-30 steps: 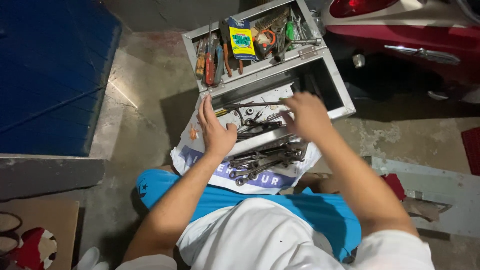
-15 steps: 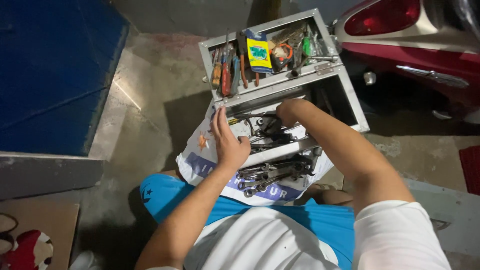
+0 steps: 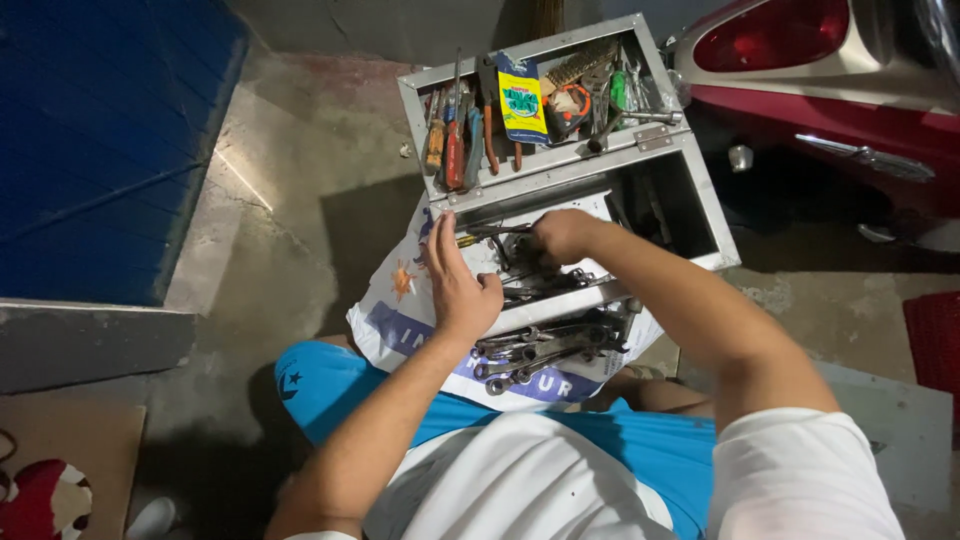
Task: Organizing various hand tools inside a metal toolbox.
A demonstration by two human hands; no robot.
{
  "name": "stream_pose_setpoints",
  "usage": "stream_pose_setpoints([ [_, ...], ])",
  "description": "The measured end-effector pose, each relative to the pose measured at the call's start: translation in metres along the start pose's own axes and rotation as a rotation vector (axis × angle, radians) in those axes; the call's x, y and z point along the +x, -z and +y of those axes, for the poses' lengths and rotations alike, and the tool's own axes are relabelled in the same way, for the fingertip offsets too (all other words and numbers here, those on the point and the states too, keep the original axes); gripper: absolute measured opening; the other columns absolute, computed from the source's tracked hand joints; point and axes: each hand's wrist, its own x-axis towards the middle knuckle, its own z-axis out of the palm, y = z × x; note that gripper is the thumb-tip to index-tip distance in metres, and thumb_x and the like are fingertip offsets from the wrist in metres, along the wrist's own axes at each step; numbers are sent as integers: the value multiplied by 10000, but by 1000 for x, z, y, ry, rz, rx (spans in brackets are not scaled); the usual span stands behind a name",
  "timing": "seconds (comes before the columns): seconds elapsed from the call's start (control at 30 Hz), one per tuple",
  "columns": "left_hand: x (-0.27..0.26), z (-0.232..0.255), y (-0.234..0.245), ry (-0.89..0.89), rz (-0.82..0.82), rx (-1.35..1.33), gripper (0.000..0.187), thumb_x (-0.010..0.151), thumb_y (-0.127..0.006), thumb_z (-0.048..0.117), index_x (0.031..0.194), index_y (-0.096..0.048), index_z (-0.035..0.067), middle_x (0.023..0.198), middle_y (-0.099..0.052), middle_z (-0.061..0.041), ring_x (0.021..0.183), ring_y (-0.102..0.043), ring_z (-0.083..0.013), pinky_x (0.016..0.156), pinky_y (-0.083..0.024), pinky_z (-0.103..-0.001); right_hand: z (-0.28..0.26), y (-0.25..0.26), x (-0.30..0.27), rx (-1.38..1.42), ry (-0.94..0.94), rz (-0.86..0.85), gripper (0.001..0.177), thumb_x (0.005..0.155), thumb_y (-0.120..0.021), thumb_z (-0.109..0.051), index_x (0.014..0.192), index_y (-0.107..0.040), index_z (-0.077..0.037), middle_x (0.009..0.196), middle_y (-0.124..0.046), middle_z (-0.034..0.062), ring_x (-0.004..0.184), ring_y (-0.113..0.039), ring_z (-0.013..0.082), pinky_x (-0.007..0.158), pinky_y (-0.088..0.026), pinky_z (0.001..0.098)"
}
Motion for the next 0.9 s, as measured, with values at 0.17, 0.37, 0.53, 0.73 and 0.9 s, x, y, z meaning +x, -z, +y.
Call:
stream_pose_setpoints([
  [0.17, 0, 1, 1, -4, -9, 9, 931, 715, -652, -40, 1557, -255, -10, 1562, -332, -276, 1464, -321, -480, 1236, -270, -534, 2, 17, -59, 114, 87, 279, 266, 798, -761, -265, 1029, -769, -132, 998, -718, 157, 929, -675, 386, 801, -545, 490],
  [0.37, 0, 0, 0, -25, -4, 32, 933, 746, -679, -13, 1573, -246, -5, 1550, -330, -275, 1464, -320, -478, 1236, -273, -523, -41, 32, -188, 217, 209, 785, 183, 839, -724, -170, 945, -662, -35, 1038, -658, 147, 885, -641, 397, 726, -517, 480],
  [0.53, 0, -2, 0, -50, -18, 49, 944, 733, -661, -17, 1573, -229, -18, 1557, -317, -276, 1458, -324, -479, 1238, -271, -524, -59, -11, -250, 406, 116, 757, 228, 803, -737, -91, 1030, -727, -78, 1009, -706, 103, 925, -673, 362, 730, -538, 439],
  [0.73, -1, -6, -1, -70, -37, 89, 927, 755, -644, -21, 1584, -228, -21, 1551, -336, -268, 1453, -341, -475, 1250, -264, -530, -31, -119, -204, 571, 8, 812, 283, 855, -741, -74, 1132, -739, -130, 1108, -721, 66, 1000, -680, 323, 827, -568, 402],
  [0.9, -1, -8, -3, -99, -18, 130, 920, 748, -640, -20, 1574, -235, -27, 1545, -338, -278, 1454, -333, -482, 1247, -261, -526, -32, -139, -178, 293, -124, 842, 432, 719, -685, -20, 1110, -767, -183, 1145, -723, 36, 1043, -675, 309, 785, -565, 414],
])
